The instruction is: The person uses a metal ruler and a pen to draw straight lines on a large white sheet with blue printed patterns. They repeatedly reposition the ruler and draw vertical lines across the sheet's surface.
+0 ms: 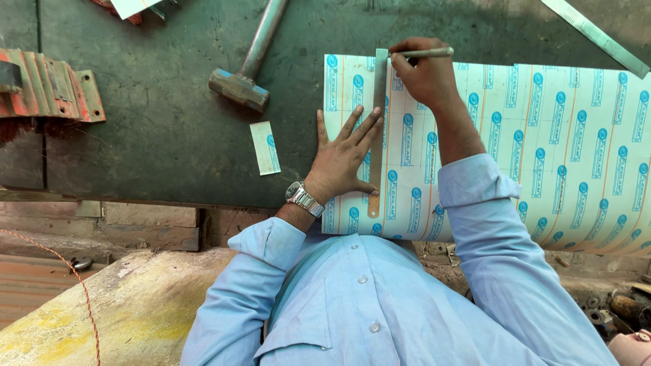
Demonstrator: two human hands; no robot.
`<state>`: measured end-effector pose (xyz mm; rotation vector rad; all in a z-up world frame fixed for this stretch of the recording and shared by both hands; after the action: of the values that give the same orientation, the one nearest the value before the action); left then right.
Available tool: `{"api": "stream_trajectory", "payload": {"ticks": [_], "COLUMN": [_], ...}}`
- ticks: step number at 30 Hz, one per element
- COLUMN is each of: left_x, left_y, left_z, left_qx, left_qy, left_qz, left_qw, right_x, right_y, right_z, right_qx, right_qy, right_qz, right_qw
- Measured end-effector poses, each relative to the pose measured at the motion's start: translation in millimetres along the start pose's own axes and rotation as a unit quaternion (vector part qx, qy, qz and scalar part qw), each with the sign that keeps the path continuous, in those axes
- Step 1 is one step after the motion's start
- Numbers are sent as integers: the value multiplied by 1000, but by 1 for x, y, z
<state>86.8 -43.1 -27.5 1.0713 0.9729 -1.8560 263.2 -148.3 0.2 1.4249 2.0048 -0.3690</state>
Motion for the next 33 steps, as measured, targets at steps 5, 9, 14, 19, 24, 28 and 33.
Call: {"api": "stream_trajectory", "payload": {"ticks": [5, 9, 14, 19, 24, 28, 33], "left_x": [7, 9, 9, 12, 9, 8, 5], "left_y": [3, 2, 3, 3, 3, 2, 1], "left_z": [-1, -1, -2, -2, -2, -1, -1], "left_qx": [-5, -3, -7, -5, -4, -5, -4], "left_qy": [-2, 7, 7, 8, 8, 12, 1], "left_qz": [-19, -14, -21, -17, -19, -14, -4], "left_qw": [1000, 1000, 1000, 1000, 1000, 1000, 1000], "right_x": [-1, 0, -2, 0, 1, 0, 0], "right_y": [-5, -7, -7, -9, -12, -16, -36], "right_z": [1, 0, -4, -1, 2, -3, -18], "right_qx": [12, 14, 22, 40, 62, 38, 19], "right_qy": [-25, -21, -15, -10, 19, -4, -39], "right_qz": [-16, -27, -17, -27, -34, -26, -43], "right_qw": [1000, 999, 999, 999, 997, 999, 998]}}
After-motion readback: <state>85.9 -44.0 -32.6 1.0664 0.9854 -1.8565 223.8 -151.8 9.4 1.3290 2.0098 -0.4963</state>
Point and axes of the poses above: each hand's wrist, its own y-axis towards the middle knuckle, its own x-axis out of the palm, z = x × y, the point moved 10 cm from there along y, towards the middle knuckle, and after that the axes turned 1 degree about z, right-handed, at the moved point
